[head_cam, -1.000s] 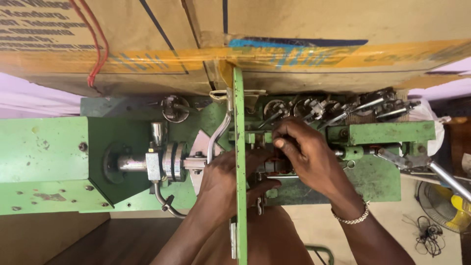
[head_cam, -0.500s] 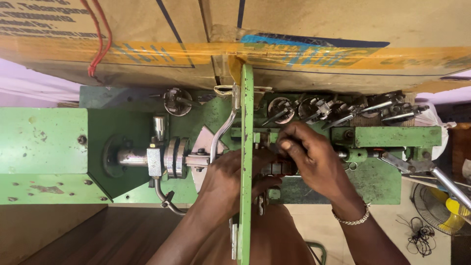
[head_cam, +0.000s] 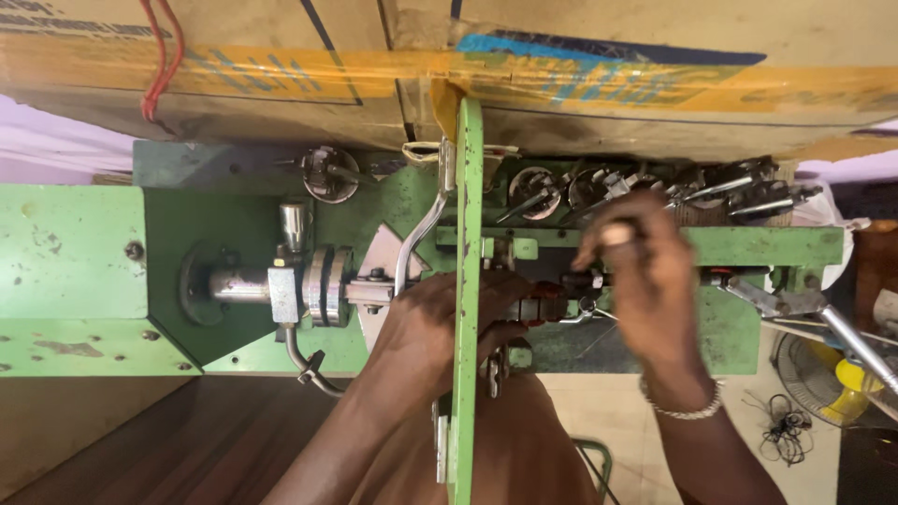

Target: The person assembles small metal components on a green machine, using a wrench to tighten parts and adjusting the assembly by hand. The person repeatedly positions and secures the components within the machine's fixture.

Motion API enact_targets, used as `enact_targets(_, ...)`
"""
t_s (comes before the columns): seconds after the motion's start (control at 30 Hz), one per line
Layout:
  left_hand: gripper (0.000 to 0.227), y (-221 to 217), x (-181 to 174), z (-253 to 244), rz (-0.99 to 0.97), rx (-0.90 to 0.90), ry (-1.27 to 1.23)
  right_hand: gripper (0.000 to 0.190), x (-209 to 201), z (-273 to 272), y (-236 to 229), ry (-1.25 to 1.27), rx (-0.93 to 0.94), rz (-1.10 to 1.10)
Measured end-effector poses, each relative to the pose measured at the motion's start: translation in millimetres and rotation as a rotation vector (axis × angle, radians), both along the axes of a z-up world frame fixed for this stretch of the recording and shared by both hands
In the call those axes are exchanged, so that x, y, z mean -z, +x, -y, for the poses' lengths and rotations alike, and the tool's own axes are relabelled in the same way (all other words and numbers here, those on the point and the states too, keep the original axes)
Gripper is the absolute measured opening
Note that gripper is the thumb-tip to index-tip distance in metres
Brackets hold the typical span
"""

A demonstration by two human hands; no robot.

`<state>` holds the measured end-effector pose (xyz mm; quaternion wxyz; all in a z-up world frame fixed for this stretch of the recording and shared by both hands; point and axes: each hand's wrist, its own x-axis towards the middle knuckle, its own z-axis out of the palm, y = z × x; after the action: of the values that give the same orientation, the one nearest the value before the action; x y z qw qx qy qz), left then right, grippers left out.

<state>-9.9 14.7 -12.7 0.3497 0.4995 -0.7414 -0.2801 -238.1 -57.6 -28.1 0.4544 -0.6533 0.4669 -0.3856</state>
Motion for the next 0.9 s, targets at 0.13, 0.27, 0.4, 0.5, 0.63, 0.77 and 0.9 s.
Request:
enact_targets(0.13,0.039,12.0,-3.9,4.8,0.048,0.154,-0.044,0.017,-11.4,-38.9,-27.0,-0.058,0.062,0.085)
enact_targets(0.27,0.047,13.6,-2.5,6.5,0.021,0.173,0.038,0.019,2.3,-89.4,-17.6,0.004,0.12,0.057)
enact_targets(0.4,0.044,11.9,-4.5,5.8,0.018,0.155,0.031,0.02,14.6,-114.5,4.6,0.044,0.335,-0.153)
enact_targets(0.5,0.047,13.0,-7.6,10.9,0.03,0.185,0.012,0.019,12.2,-118.9,14.7,0.07,0.443,-0.162)
enact_targets(0.63,0.058,15.9,-3.7,16.7,0.093,0.244,-0.029,0.015,11.9,-120.4,25.4,0.079,0.513,-0.131)
enact_targets(0.77,0.073,11.8,2.9,18.5,0.087,0.225,-0.058,0.012,15.7,-121.8,49.7,-0.121,0.526,-0.187)
enact_targets(0.9,0.074,11.5,5.4,18.2,0.09,0.242,0.041,0.012,14.8,-121.6,70.4,-0.166,0.595,-0.154)
